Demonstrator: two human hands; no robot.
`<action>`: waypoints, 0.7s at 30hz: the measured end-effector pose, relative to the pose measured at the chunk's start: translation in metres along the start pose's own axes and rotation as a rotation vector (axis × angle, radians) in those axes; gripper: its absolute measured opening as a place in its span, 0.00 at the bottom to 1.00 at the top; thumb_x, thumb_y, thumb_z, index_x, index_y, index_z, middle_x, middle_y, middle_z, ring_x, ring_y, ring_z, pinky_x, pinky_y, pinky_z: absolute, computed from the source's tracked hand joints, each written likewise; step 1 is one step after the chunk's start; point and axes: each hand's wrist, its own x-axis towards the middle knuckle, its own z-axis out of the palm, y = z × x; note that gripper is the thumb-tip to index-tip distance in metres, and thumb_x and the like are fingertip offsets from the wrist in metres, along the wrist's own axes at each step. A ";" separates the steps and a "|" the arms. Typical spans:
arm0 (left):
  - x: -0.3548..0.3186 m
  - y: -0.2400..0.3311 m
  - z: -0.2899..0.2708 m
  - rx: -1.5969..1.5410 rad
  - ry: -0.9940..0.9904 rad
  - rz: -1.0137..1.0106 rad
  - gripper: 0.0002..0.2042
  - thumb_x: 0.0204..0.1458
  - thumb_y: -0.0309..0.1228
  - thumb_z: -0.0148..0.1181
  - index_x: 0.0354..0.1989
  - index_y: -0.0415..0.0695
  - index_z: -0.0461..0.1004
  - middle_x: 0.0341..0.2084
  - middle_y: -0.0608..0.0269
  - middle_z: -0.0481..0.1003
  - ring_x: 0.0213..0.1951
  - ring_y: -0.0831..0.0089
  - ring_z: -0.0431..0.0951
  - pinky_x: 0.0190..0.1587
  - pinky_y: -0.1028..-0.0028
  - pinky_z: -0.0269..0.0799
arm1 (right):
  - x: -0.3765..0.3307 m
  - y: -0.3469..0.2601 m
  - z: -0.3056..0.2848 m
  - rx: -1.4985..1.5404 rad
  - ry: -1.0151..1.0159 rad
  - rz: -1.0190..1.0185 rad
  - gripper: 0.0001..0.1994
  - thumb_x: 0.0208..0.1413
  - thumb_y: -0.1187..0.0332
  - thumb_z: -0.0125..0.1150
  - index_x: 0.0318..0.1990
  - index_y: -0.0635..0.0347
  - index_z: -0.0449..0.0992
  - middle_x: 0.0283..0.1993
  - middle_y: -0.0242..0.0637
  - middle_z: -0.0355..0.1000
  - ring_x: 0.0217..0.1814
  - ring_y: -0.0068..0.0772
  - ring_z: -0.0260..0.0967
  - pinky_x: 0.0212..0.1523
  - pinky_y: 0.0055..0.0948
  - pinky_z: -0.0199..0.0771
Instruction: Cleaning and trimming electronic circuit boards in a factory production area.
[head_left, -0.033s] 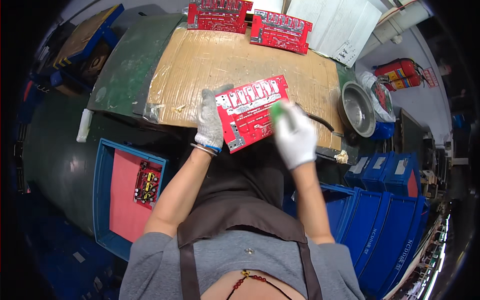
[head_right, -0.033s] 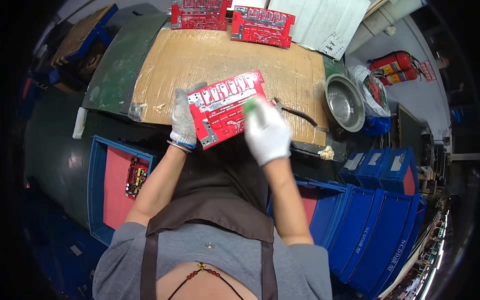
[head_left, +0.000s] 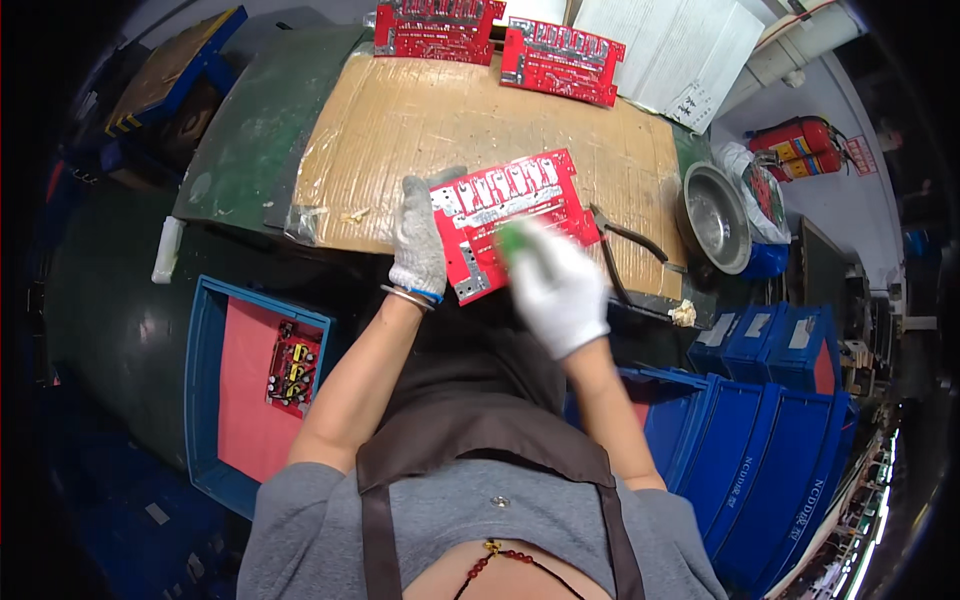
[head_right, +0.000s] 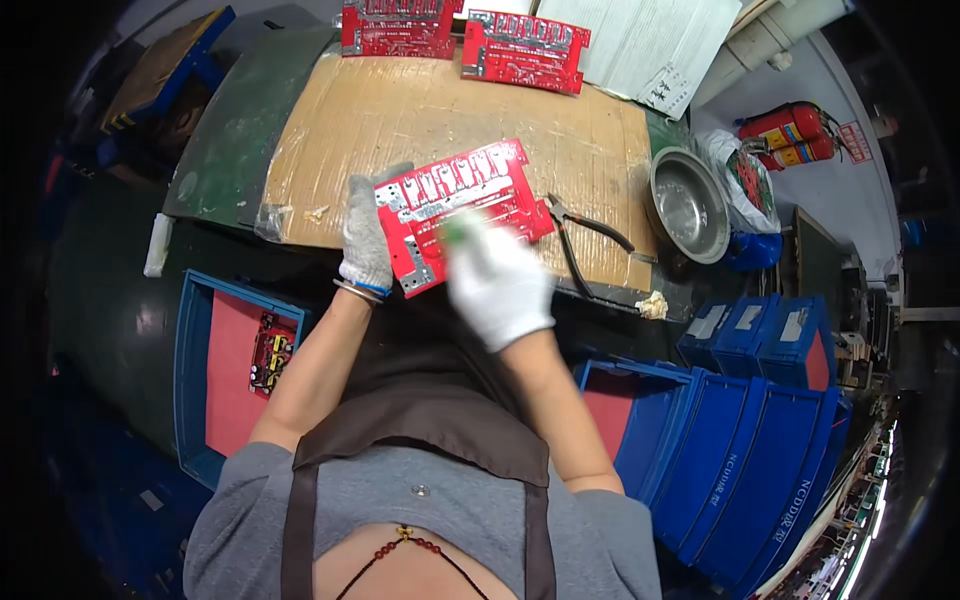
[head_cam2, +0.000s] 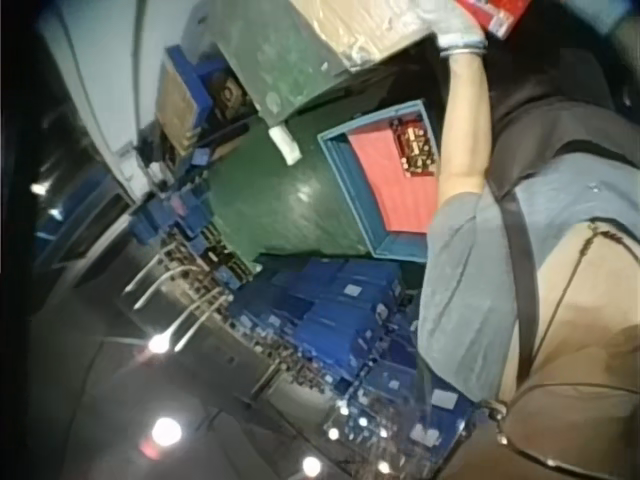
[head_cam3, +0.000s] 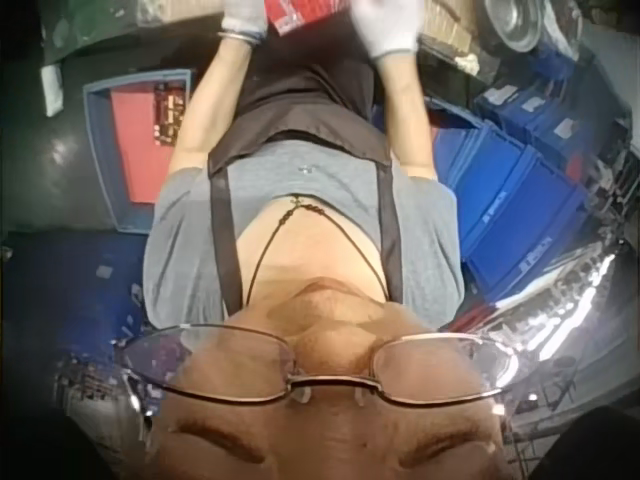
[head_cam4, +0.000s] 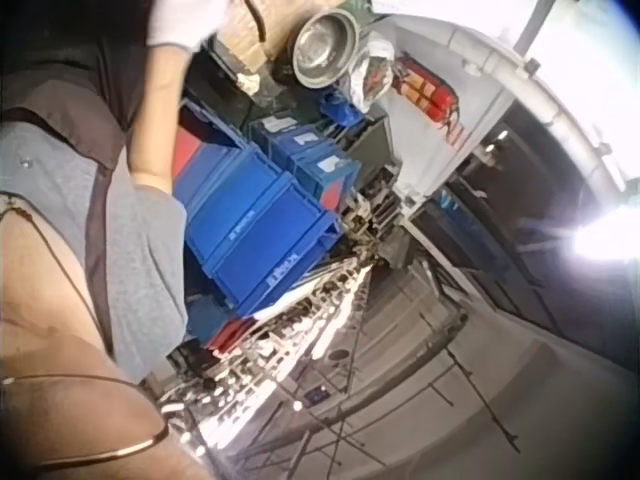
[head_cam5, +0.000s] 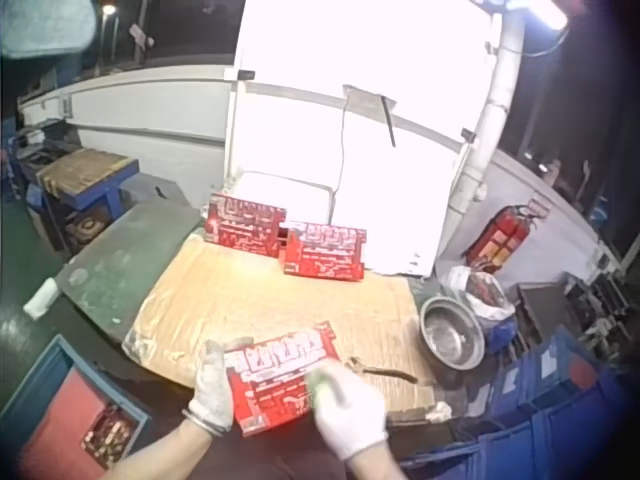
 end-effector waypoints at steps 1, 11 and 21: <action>-0.002 0.001 0.003 -0.043 -0.030 -0.010 0.39 0.70 0.60 0.34 0.63 0.30 0.68 0.51 0.44 0.78 0.50 0.61 0.81 0.56 0.60 0.78 | 0.002 -0.017 0.004 0.020 -0.003 -0.056 0.13 0.57 0.73 0.66 0.50 0.58 0.82 0.47 0.47 0.81 0.47 0.44 0.82 0.52 0.34 0.81; -0.002 -0.002 -0.005 -0.119 -0.067 -0.003 0.39 0.69 0.62 0.36 0.62 0.31 0.69 0.50 0.46 0.79 0.49 0.61 0.82 0.56 0.59 0.79 | 0.019 -0.017 0.009 0.047 -0.029 -0.085 0.14 0.56 0.72 0.67 0.51 0.56 0.82 0.43 0.49 0.81 0.44 0.45 0.82 0.48 0.35 0.81; -0.008 0.012 0.003 -0.293 -0.131 -0.168 0.52 0.58 0.76 0.28 0.72 0.37 0.59 0.60 0.43 0.73 0.57 0.54 0.77 0.63 0.53 0.72 | 0.049 -0.027 0.026 0.077 -0.005 -0.119 0.13 0.59 0.73 0.62 0.51 0.62 0.81 0.46 0.49 0.81 0.46 0.46 0.82 0.48 0.35 0.81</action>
